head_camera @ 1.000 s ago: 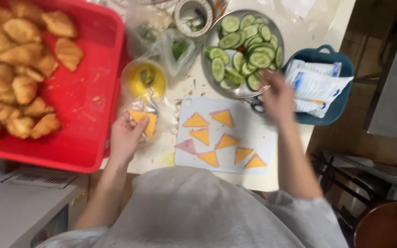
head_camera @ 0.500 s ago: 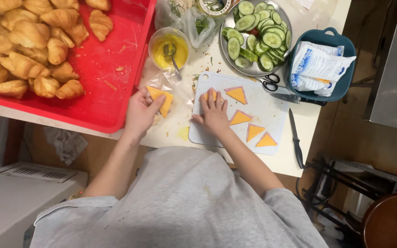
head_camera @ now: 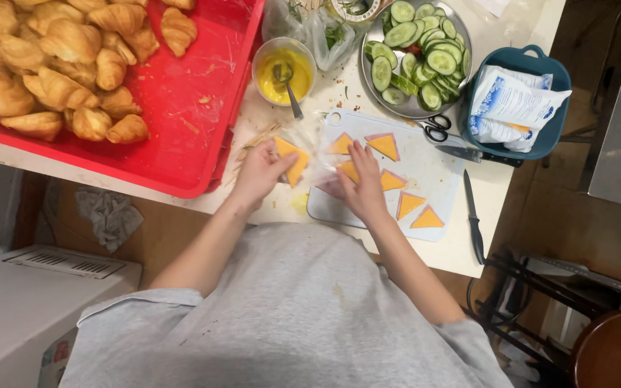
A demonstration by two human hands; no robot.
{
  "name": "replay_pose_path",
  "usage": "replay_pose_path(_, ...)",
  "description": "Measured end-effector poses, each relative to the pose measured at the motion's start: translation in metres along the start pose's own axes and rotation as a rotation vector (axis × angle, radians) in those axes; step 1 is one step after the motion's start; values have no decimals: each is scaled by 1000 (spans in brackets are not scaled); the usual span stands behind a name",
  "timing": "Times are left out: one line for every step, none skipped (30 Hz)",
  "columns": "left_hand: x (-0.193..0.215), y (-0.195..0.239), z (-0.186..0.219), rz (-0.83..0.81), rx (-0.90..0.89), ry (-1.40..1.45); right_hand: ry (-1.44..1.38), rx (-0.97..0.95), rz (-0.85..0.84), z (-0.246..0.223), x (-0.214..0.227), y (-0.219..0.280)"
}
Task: The person assembles small appetizers by layering triangular slices of cheese and ham on a cutting board. They then insert wooden skewers through cherry tomatoes and place them on the board. The person handles cheese, ham, tomatoes, and skewers throughout the clip.
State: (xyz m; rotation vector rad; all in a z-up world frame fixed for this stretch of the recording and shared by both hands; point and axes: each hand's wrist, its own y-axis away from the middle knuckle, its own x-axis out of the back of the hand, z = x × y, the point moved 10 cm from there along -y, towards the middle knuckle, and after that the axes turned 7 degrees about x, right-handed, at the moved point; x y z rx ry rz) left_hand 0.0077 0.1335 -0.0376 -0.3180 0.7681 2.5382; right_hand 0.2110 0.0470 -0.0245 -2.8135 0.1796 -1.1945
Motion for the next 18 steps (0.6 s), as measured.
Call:
replay_pose_path(-8,-2,-11,-43,59,18,-156,-51,91,1,13,9)
replay_pose_path(-15,-3,-21,-85,118,36,-560,-206,107,11,9,17)
replay_pose_path(-23,-3,-32,-130,178,55,-962,-362,127,17,1,28)
replay_pose_path(-31,-3,-39,-156,184,-8,-1364,-519,150,16,-11,39)
replay_pose_path(-38,-2,-46,-184,190,-73,-1291,-515,88,9,-11,47)
replay_pose_path(-46,-1,-53,-211,195,-137,-1218,-511,27,2,-12,56)
replay_pose_path(-51,1,-59,-229,207,-156,-1147,-503,-35,-5,-15,64)
replay_pose_path(-56,5,-63,-247,218,-176,-1180,-543,26,-5,-14,73)
replay_pose_path(-61,8,-66,-263,225,-197,-1214,-577,87,-5,-15,80)
replay_pose_path(-57,10,-47,-134,18,-279,-1247,-611,148,-5,-15,86)
replay_pose_path(-57,20,-28,-4,-192,-355,-1245,-594,194,-5,-12,88)
replay_pose_path(-57,37,-8,126,-405,-428,-1243,-577,241,-6,-10,90)
replay_pose_path(-67,46,-8,81,-416,-491,-1241,-560,286,-5,-7,92)
replay_pose_path(-76,56,-9,36,-427,-554,-1187,-532,281,-7,-5,93)
replay_pose_path(-85,63,-11,-10,-435,-616,-1133,-506,277,-7,-3,95)
replay_pose_path(-92,65,-15,-49,-399,-609,-1078,-481,272,-8,-1,97)
replay_pose_path(-99,66,-20,-86,-360,-602,-1069,-456,263,-10,-1,98)
replay_pose_path(-102,69,-27,-122,-321,-595,-1059,-431,254,-13,-2,100)
